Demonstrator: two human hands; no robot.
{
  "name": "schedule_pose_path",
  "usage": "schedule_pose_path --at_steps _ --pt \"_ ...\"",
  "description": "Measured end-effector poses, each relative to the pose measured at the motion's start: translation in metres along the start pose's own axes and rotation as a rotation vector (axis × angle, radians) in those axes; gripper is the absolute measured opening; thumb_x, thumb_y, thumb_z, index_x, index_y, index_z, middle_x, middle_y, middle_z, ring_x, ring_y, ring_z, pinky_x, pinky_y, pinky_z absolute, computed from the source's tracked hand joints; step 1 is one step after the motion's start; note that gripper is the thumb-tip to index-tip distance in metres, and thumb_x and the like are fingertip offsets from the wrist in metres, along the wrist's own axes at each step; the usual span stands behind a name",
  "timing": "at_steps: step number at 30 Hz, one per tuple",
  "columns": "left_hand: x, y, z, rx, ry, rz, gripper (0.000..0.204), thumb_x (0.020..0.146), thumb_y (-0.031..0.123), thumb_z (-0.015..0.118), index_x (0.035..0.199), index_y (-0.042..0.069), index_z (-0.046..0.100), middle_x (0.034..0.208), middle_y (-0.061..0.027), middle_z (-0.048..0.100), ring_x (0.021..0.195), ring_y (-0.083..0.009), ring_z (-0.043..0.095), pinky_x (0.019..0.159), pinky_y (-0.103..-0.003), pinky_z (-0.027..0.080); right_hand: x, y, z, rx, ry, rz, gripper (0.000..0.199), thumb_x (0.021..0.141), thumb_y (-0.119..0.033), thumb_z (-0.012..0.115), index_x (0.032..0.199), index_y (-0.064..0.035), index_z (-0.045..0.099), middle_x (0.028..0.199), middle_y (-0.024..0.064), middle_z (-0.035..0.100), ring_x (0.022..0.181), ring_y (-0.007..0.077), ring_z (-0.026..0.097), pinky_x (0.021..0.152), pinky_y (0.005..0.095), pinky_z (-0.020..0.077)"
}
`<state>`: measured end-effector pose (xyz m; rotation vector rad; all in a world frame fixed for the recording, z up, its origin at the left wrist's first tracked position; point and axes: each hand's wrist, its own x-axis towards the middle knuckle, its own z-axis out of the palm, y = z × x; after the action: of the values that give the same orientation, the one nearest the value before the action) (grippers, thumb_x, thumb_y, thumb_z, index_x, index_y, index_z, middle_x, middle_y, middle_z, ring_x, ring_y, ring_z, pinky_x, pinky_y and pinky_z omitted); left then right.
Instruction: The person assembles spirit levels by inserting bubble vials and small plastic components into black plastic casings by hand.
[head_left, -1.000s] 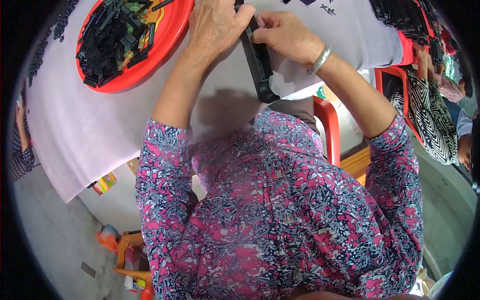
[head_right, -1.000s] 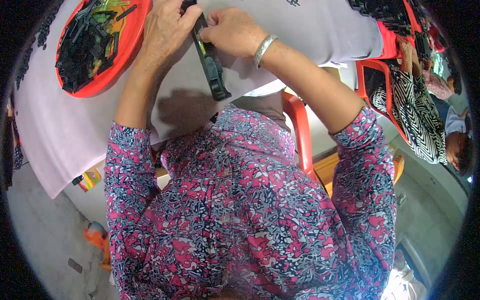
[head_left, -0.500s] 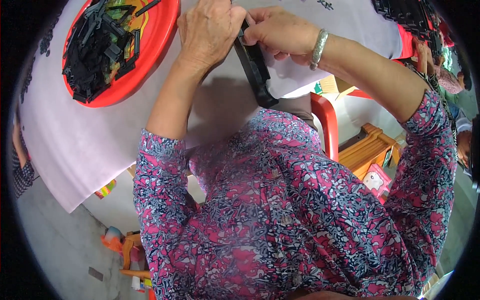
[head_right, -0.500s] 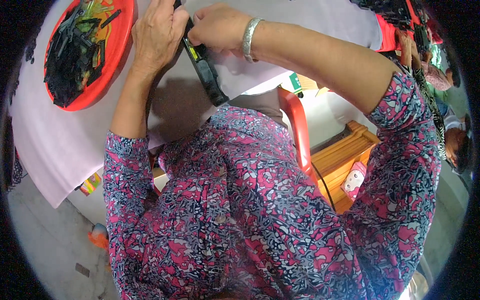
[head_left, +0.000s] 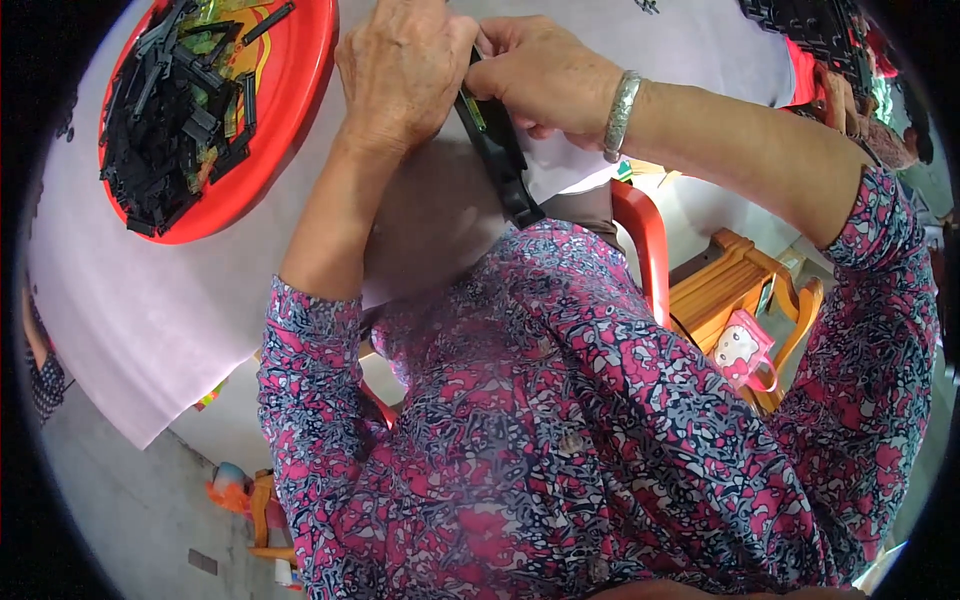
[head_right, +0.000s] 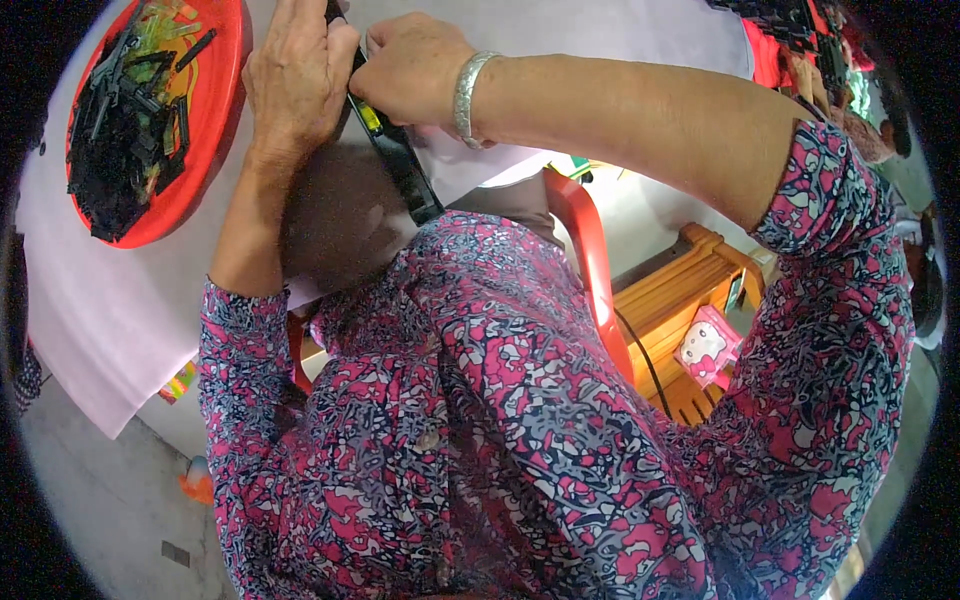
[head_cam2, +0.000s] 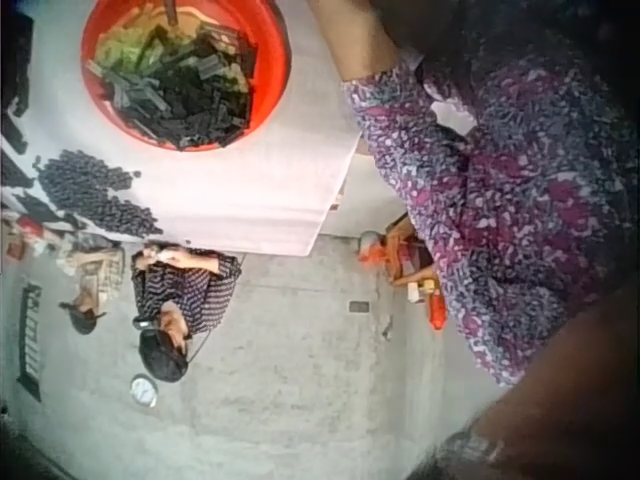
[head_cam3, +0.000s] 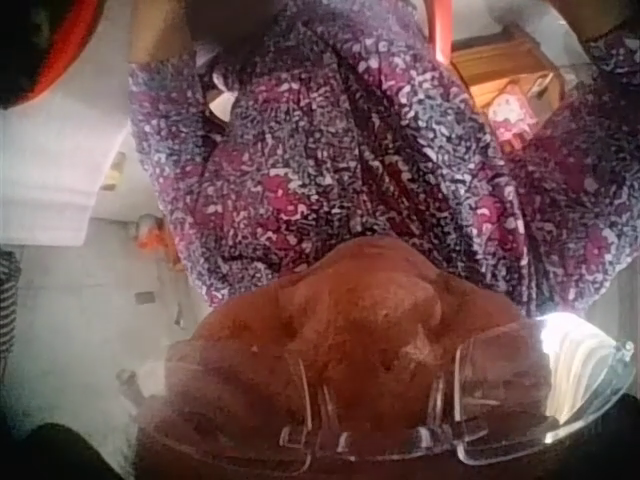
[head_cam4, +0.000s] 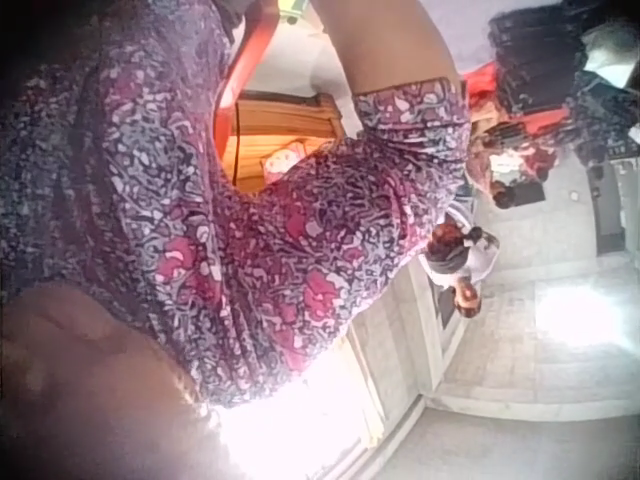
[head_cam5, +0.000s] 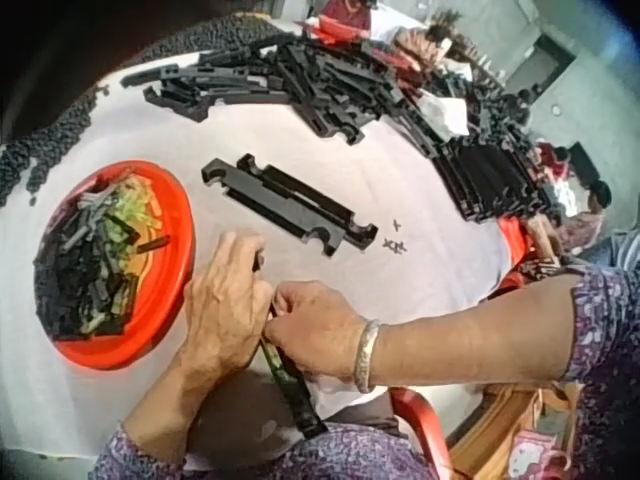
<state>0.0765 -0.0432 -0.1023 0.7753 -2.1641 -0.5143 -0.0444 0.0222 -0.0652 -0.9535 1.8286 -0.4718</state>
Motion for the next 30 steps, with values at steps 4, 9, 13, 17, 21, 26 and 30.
schedule_pose_path --at_steps 4,9,13,17,21,26,30 --pt "0.001 0.006 0.006 -0.004 -0.006 -0.052 0.027 0.084 0.010 0.050 0.109 0.001 0.053 0.098 -0.0210 0.053 0.077 -0.0420 0.057 0.066 -0.049 0.047 -0.014 -0.011 -0.005 0.205 -0.013 0.087 0.008 0.086 -0.012 0.062 0.085 -0.0064 0.057 0.061 0.0012 0.051 0.047 0.0110 0.048 0.040 0.0276 0.0401" --pt "0.002 0.014 0.008 -0.002 0.006 -0.025 0.022 0.085 0.011 0.051 0.104 0.001 0.060 0.099 -0.0204 0.054 0.079 -0.0412 0.060 0.065 -0.049 0.048 -0.004 -0.003 -0.014 0.186 -0.117 0.112 0.007 0.089 -0.011 0.057 0.093 -0.0050 0.055 0.065 0.0056 0.056 0.048 0.0158 0.059 0.039 0.0330 0.0558" --pt "0.003 0.014 0.010 -0.023 0.015 -0.029 0.021 0.086 0.012 0.052 0.102 0.002 0.063 0.100 -0.0212 0.054 0.078 -0.0418 0.061 0.065 -0.049 0.049 -0.004 -0.010 -0.019 0.103 -0.168 0.168 0.012 0.090 -0.011 0.057 0.098 -0.0027 0.058 0.068 0.0059 0.058 0.048 0.0147 0.060 0.041 0.0312 0.0575" --pt "0.000 0.013 0.012 -0.009 -0.019 -0.031 0.018 0.086 0.012 0.053 0.098 0.002 0.062 0.099 -0.0221 0.053 0.077 -0.0423 0.061 0.065 -0.049 0.049 -0.013 -0.016 -0.019 0.036 -0.156 0.161 0.018 0.090 -0.012 0.057 0.104 -0.0011 0.060 0.071 0.0061 0.060 0.048 0.0144 0.060 0.041 0.0306 0.0572" --pt "0.001 0.014 0.020 -0.009 0.011 0.006 0.013 0.085 0.010 0.055 0.093 0.001 0.060 0.098 -0.0223 0.053 0.076 -0.0421 0.061 0.063 -0.049 0.049 -0.018 0.013 -0.015 -0.134 0.017 -0.422 0.017 0.090 -0.011 0.056 0.101 0.0003 0.061 0.072 0.0069 0.061 0.048 0.0148 0.060 0.041 0.0309 0.0573" --pt "-0.002 0.016 0.025 -0.025 0.058 0.034 0.012 0.083 0.008 0.057 0.093 0.001 0.060 0.098 -0.0230 0.053 0.073 -0.0418 0.062 0.061 -0.049 0.049 -0.011 -0.004 -0.030 -0.055 -0.200 0.121 0.015 0.087 -0.012 0.060 0.096 0.0002 0.061 0.067 0.0054 0.060 0.046 0.0151 0.058 0.038 0.0287 0.0479" --pt "-0.003 0.020 0.035 -0.012 0.081 0.050 0.013 0.081 0.007 0.059 0.092 0.001 0.061 0.098 -0.0236 0.053 0.071 -0.0415 0.062 0.059 -0.049 0.049 -0.011 0.019 -0.028 -0.171 -0.021 0.084 0.012 0.085 -0.018 0.066 0.087 -0.0090 0.059 0.061 -0.0044 0.047 0.047 0.0054 0.041 0.040 0.0226 0.0315"
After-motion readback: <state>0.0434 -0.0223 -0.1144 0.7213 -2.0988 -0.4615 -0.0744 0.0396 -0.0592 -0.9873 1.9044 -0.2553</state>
